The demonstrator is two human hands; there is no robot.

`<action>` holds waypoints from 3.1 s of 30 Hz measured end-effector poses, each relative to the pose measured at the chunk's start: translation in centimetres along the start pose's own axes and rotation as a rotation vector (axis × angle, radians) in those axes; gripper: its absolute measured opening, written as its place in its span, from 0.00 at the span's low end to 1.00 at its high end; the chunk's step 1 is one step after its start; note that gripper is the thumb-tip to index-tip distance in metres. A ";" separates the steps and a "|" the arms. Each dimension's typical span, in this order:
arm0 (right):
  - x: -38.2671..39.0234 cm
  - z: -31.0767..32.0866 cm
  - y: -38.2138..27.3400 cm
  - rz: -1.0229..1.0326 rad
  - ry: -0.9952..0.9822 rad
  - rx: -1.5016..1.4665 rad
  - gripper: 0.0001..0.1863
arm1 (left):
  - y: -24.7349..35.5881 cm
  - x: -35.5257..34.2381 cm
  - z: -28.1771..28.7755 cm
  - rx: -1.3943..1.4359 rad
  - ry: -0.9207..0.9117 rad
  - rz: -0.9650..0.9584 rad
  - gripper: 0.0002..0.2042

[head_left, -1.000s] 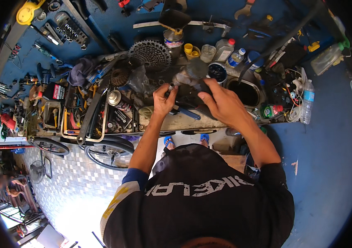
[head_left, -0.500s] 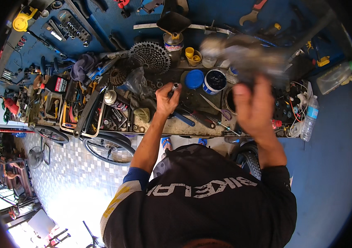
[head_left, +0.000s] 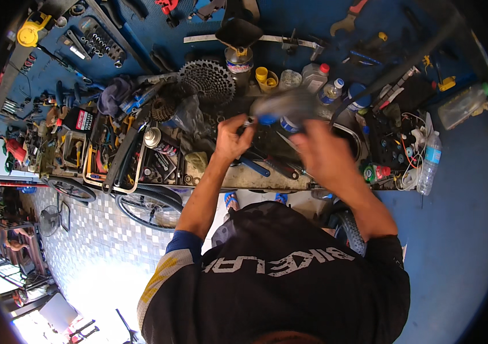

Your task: The person disassembles a bicycle hub at a workbench, removes internal components, and uses a hammer to tap a bearing into place. They then reassemble the hub with a wrench and inspect the finished assembly.

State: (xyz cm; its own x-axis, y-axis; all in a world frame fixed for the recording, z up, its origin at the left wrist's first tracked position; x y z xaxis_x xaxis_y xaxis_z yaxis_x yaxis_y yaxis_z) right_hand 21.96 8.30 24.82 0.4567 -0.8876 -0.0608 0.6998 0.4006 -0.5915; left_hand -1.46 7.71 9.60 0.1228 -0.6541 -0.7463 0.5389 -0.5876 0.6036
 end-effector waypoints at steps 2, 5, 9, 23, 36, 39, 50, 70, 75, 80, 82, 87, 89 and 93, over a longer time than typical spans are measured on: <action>0.6 -2.0 1.6 0.036 -0.117 0.058 0.24 | 1.2 0.3 -0.1 0.028 -0.015 -0.026 0.08; -0.5 0.8 0.0 0.002 -0.059 -0.017 0.23 | -1.1 3.0 1.3 -0.028 -0.074 0.133 0.08; 1.1 5.8 -2.3 0.037 0.305 -0.264 0.21 | 0.0 1.7 1.9 -0.017 -0.035 0.122 0.09; 1.6 2.4 -1.3 -0.113 0.066 -0.260 0.22 | 1.6 0.8 1.7 -0.024 -0.070 0.055 0.09; 2.2 1.2 1.0 -0.167 0.081 -0.206 0.23 | -1.4 3.7 1.8 -0.043 -0.070 0.278 0.11; 2.8 -3.9 5.5 -0.179 0.032 -0.101 0.23 | -2.5 4.2 1.8 0.078 0.032 0.407 0.14; 4.7 -16.3 16.8 -0.329 0.073 0.337 0.27 | 0.3 4.5 2.8 -0.097 -0.325 0.377 0.11; -5.1 -17.9 7.1 -0.206 -0.204 -0.870 0.14 | -0.5 2.9 2.1 -0.143 -0.469 0.340 0.14; -7.0 -17.0 10.1 -0.357 -0.461 -1.527 0.10 | -4.8 2.1 5.8 0.722 0.262 0.886 0.14; -6.3 -20.0 10.3 -0.368 -0.713 -1.822 0.13 | -6.4 0.6 5.3 1.173 0.621 0.894 0.17; -6.2 -21.6 10.5 -0.297 -0.776 -1.805 0.17 | -6.7 0.7 4.3 1.159 0.647 0.925 0.16; -7.4 -23.0 7.2 -0.465 -0.606 -1.059 0.24 | -8.4 2.3 1.6 1.173 0.714 1.034 0.11; -7.9 -23.4 6.9 -0.533 -0.579 -0.958 0.24 | -9.0 2.4 0.3 1.150 0.684 1.059 0.10; -7.9 -23.8 8.3 -0.522 -0.471 -0.701 0.27 | -11.9 3.6 0.7 0.908 0.680 1.133 0.10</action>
State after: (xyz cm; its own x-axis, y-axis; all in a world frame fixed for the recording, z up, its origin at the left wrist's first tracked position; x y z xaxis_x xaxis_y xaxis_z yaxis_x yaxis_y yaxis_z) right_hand 11.10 13.19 1.27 0.4617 -0.6721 0.5789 0.4615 -0.3753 -0.8038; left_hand -7.96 12.00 -0.05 0.5603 -0.7507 0.3501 -0.7031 -0.2076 0.6802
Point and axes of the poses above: each hand's wrist, its own x-axis away from the middle knuckle, its own z-axis out of the back of the hand, y = z × x, the point moved 3 cm from there along -x, towards the middle knuckle, and after that the axes turned 15 degrees about -z, right-handed, at the moved point
